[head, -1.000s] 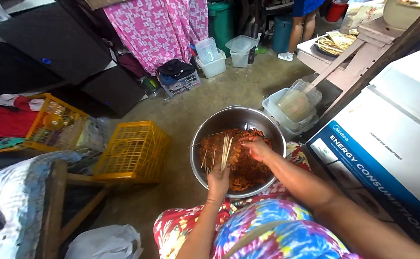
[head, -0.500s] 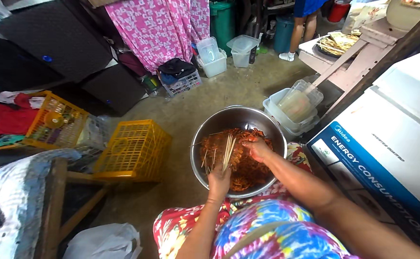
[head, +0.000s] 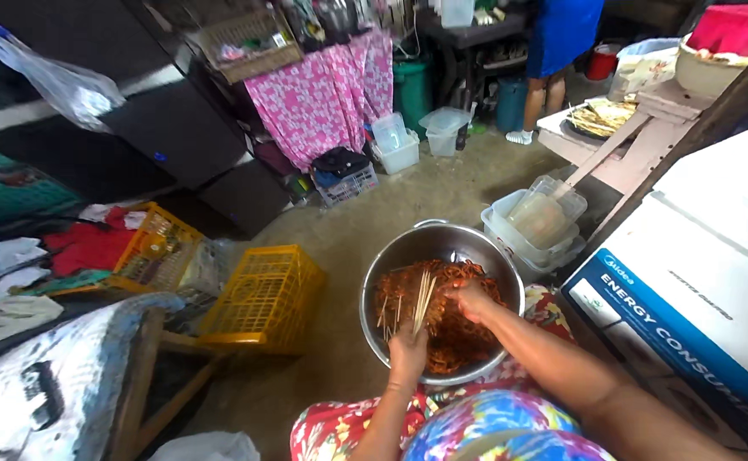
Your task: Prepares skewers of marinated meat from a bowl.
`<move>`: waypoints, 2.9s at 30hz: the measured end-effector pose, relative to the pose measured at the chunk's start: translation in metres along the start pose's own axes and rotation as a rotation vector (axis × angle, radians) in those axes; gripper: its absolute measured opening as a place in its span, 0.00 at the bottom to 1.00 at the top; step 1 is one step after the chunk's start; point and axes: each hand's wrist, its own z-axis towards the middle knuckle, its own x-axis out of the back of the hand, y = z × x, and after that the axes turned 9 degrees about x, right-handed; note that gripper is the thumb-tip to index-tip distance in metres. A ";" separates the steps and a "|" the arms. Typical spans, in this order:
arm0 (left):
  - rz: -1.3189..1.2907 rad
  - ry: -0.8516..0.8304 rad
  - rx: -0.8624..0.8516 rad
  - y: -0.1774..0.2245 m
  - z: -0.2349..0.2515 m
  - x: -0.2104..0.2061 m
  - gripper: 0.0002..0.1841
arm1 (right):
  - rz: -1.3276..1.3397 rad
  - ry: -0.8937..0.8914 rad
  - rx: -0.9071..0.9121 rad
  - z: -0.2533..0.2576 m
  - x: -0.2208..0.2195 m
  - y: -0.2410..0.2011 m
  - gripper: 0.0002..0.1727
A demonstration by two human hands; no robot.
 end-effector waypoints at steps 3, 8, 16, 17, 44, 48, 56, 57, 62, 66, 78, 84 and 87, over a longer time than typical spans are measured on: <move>0.056 0.066 0.010 0.009 0.001 0.002 0.08 | -0.052 -0.015 0.050 0.001 0.001 0.002 0.16; 0.303 0.212 0.074 0.035 0.018 0.034 0.16 | -0.333 0.000 0.158 0.002 0.010 0.009 0.16; 0.292 0.257 -0.058 0.035 -0.007 0.023 0.15 | -0.451 -0.010 0.086 0.003 0.002 0.014 0.17; 0.278 0.225 -0.067 0.029 -0.013 0.015 0.15 | -0.441 0.013 0.086 0.002 0.001 0.014 0.18; 0.512 -0.106 0.059 0.018 -0.005 0.010 0.21 | -1.285 -0.390 0.103 -0.014 -0.009 0.024 0.21; 0.449 -0.091 0.070 0.018 -0.001 0.011 0.21 | -1.272 -0.386 0.077 -0.005 -0.006 0.030 0.20; 0.562 -0.095 0.152 0.021 0.000 0.009 0.22 | -1.235 -0.425 0.078 -0.006 -0.008 0.024 0.19; 0.555 -0.083 0.150 0.020 -0.001 0.009 0.22 | -1.173 -0.395 0.109 -0.006 -0.005 0.021 0.19; 0.429 0.013 0.106 0.018 -0.004 0.011 0.20 | -0.604 -0.172 0.321 -0.019 0.015 -0.031 0.15; 0.365 0.072 0.074 0.016 -0.004 0.011 0.18 | -0.080 -0.098 0.411 -0.037 0.023 -0.087 0.07; 0.019 -0.062 -0.051 0.000 0.004 -0.002 0.12 | 0.085 -0.054 0.019 -0.012 0.012 0.005 0.12; 0.060 -0.156 0.054 0.002 0.009 0.001 0.11 | 0.172 -0.019 -0.005 -0.002 0.015 0.006 0.09; 0.057 -0.153 0.069 0.002 0.009 0.001 0.10 | 0.197 0.016 -0.010 -0.002 0.016 0.004 0.08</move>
